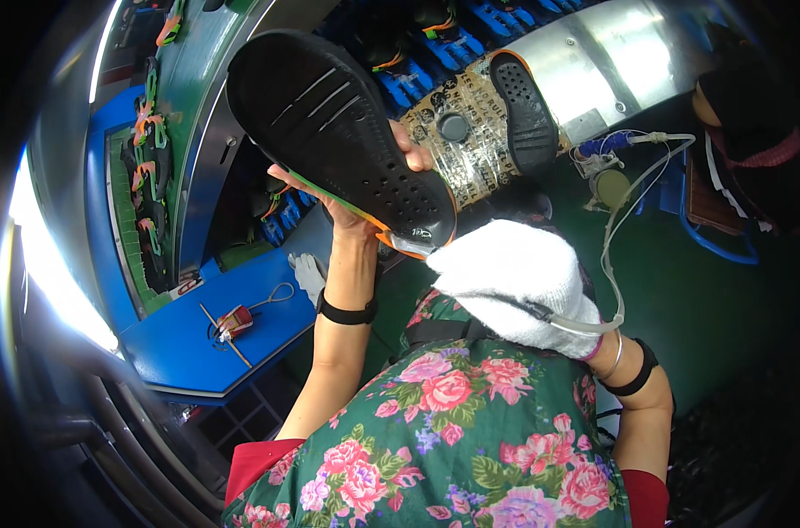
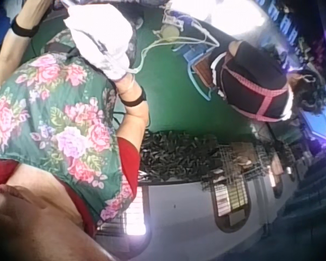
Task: Applying adhesive to the bottom of shoe soles using a brush.
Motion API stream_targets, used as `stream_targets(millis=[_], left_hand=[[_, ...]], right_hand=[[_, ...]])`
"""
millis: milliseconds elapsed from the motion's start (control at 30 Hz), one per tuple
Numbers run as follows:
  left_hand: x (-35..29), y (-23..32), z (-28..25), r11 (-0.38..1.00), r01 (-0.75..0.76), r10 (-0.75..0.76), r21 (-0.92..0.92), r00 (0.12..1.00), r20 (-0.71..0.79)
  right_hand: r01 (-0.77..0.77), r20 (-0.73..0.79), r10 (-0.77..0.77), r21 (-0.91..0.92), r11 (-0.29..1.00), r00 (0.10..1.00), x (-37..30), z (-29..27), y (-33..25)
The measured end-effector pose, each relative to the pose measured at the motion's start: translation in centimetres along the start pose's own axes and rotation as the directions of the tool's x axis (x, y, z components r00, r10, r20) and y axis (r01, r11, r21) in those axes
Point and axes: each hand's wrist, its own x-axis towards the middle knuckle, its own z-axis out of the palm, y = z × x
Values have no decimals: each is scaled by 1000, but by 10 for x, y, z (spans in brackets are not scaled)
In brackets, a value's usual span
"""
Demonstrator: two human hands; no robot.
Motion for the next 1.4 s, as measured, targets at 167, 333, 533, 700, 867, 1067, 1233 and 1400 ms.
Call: stream_targets(millis=[167,333,533,700,867,1067,1233,1400], left_hand=[[5,-3,1,995,8,-6,-101,1000,21],[6,-7,-11,988,-14,34,-154,991,131],[4,-11,-8,992,10,2,-122,995,96],[3,-9,-3,1000,-14,14,-4,1000,-2],[2,-9,9,998,-11,13,-61,999,39],[1,-9,10,1000,-5,5,14,1000,1],[-1,-12,9,998,-5,6,58,1000,-21],[-6,-14,7,998,-1,2,61,1000,-17]], right_hand=[[18,-20,-17,34,999,1000,5,0,-4],[2,-62,-1,18,1000,998,1,-7,1],[-34,-34,35,42,999,999,-2,-2,-2],[-32,-59,38,105,994,998,-2,-8,2],[-40,-49,42,47,998,998,-9,-5,1],[4,-42,-3,16,1000,999,-11,2,-7],[-26,-66,30,61,998,997,-10,-5,-7],[-68,-76,64,-55,996,995,-17,-1,-6]])
